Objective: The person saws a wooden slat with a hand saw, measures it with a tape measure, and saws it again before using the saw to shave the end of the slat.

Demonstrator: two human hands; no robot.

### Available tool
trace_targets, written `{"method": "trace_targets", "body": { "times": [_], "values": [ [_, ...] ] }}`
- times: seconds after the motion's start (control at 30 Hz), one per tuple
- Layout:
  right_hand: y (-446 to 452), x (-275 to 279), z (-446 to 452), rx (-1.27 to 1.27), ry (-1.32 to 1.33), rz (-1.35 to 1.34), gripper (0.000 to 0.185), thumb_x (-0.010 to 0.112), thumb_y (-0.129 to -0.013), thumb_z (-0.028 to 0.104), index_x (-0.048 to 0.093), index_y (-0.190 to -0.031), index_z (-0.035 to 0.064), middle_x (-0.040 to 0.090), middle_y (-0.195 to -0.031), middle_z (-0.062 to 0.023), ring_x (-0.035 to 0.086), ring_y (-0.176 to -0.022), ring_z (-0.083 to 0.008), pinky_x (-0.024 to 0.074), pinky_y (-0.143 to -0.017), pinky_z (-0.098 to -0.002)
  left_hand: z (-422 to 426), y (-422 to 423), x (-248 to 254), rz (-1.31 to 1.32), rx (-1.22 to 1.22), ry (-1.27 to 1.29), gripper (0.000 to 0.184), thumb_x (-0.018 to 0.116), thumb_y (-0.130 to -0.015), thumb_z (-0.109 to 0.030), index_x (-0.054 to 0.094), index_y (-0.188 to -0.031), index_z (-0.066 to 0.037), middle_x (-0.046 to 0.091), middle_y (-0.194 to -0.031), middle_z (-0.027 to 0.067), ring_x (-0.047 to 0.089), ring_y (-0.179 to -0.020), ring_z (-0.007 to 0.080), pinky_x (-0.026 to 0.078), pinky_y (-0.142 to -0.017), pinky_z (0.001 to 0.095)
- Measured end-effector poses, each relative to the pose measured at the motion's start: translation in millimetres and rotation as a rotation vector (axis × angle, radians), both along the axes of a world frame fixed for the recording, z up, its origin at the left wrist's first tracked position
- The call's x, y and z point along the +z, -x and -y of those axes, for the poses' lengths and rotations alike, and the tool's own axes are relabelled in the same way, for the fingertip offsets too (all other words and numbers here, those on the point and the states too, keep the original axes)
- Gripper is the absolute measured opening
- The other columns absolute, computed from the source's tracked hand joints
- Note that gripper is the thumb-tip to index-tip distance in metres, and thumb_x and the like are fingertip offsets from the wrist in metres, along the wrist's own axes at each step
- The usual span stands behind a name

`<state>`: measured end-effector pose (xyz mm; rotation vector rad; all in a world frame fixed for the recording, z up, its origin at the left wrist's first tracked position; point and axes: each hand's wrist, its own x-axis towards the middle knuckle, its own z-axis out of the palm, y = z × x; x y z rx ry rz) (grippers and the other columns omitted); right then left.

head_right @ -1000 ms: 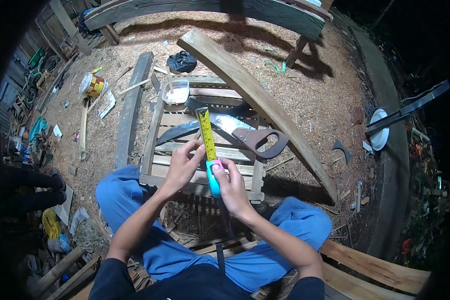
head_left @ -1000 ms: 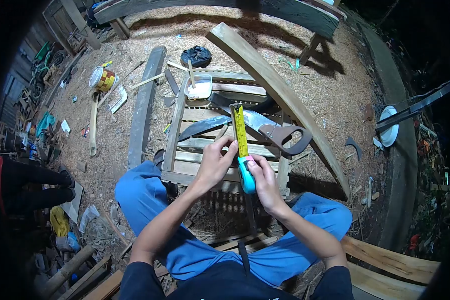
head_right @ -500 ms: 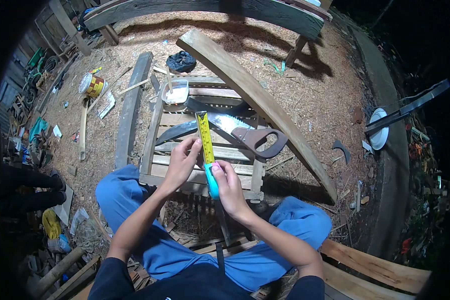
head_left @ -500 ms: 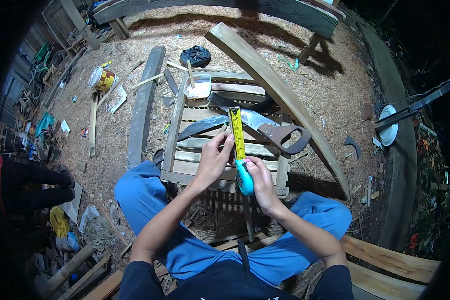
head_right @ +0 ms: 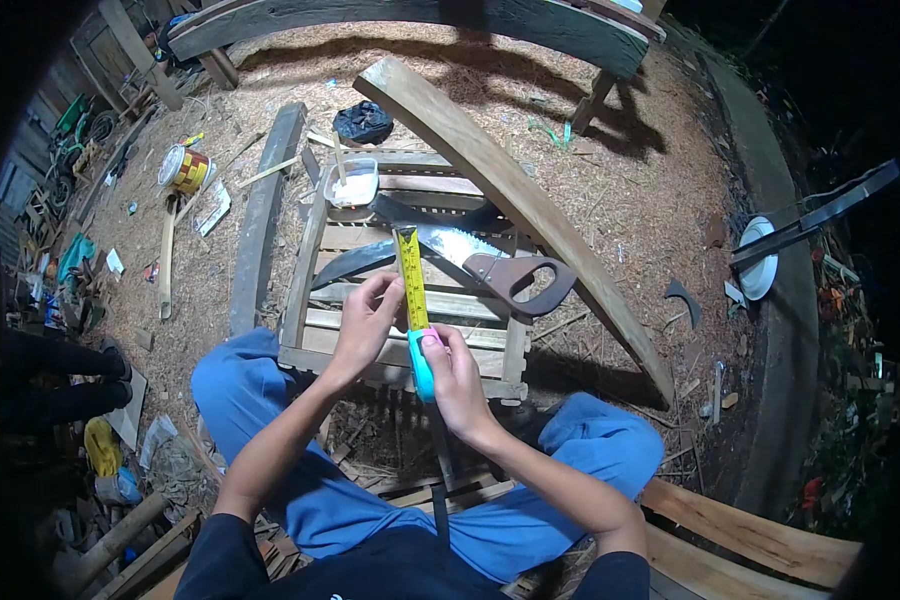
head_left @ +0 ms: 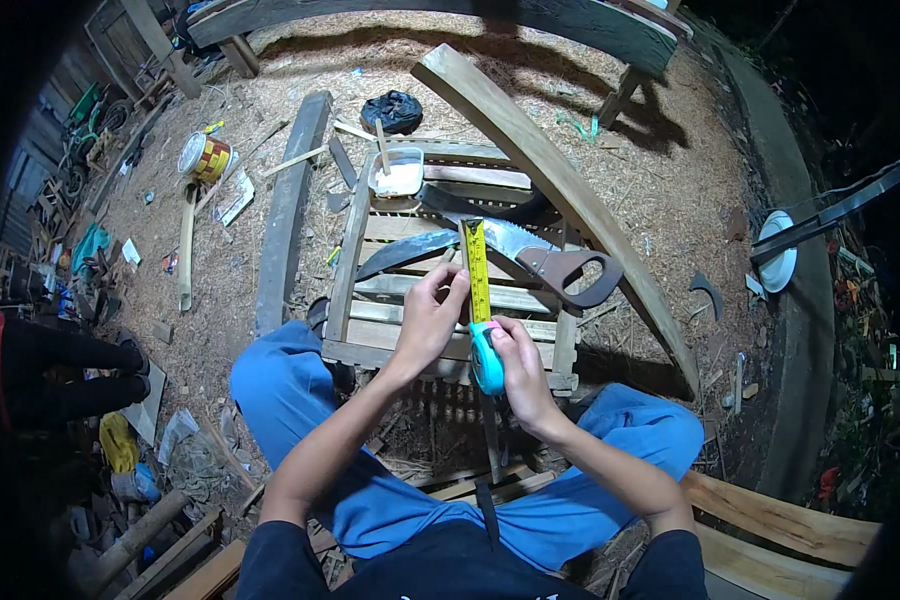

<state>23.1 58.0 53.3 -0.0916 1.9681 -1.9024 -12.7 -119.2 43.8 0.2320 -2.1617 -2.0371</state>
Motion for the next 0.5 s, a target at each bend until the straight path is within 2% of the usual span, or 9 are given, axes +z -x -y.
{"method": "trace_targets", "body": {
  "times": [0.07, 0.13, 0.43, 0.5],
  "values": [
    [-0.9, -0.9, 0.2, 0.001, -0.004, -0.009, 0.056, 0.053, -0.114, 0.045, 0.057, -0.141, -0.0035, 0.067, -0.119, -0.0137, 0.063, -0.104, -0.0171, 0.0528, -0.09, -0.033, 0.5, -0.5, 1.4, 0.0, 0.005, -0.005, 0.03, 0.061, -0.113, -0.025, 0.071, -0.107, 0.003, 0.067, -0.076, 0.0015, 0.06, -0.066, 0.0063, 0.049, -0.058, 0.0278],
    [-1.3, -2.7, 0.6, 0.002, -0.008, -0.019, 0.056, 0.053, -0.114, 0.045, 0.057, -0.141, -0.0035, 0.067, -0.118, -0.0137, 0.063, -0.103, -0.017, 0.0529, -0.09, -0.0329, 2.4, -2.0, 1.1, 0.072, -0.046, -0.005, 0.028, 0.06, -0.114, -0.024, 0.07, -0.113, 0.001, 0.067, -0.089, -0.0004, 0.06, -0.074, 0.0055, 0.05, -0.062, 0.0248],
    [-2.9, -0.4, 2.7, -0.013, -0.021, -0.044, 0.055, 0.053, -0.114, 0.045, 0.056, -0.142, -0.0031, 0.066, -0.12, -0.0128, 0.062, -0.104, -0.0173, 0.0527, -0.091, -0.0332, 0.5, -2.8, 1.4, 0.074, -0.026, 0.002, 0.026, 0.06, -0.113, -0.024, 0.07, -0.112, 0.0, 0.066, -0.086, -0.0018, 0.059, -0.074, 0.004, 0.048, -0.062, 0.0241],
    [-3.0, -2.0, 3.3, -0.019, -0.015, -0.055, 0.054, 0.053, -0.114, 0.044, 0.056, -0.142, -0.0029, 0.065, -0.118, -0.0114, 0.061, -0.102, -0.0158, 0.0533, -0.088, -0.0322, 0.5, -2.8, 0.0, 0.07, -0.024, 0.013, 0.026, 0.06, -0.113, -0.024, 0.07, -0.112, 0.0, 0.066, -0.086, -0.0018, 0.059, -0.074, 0.0039, 0.048, -0.062, 0.0241]
  ]
}}
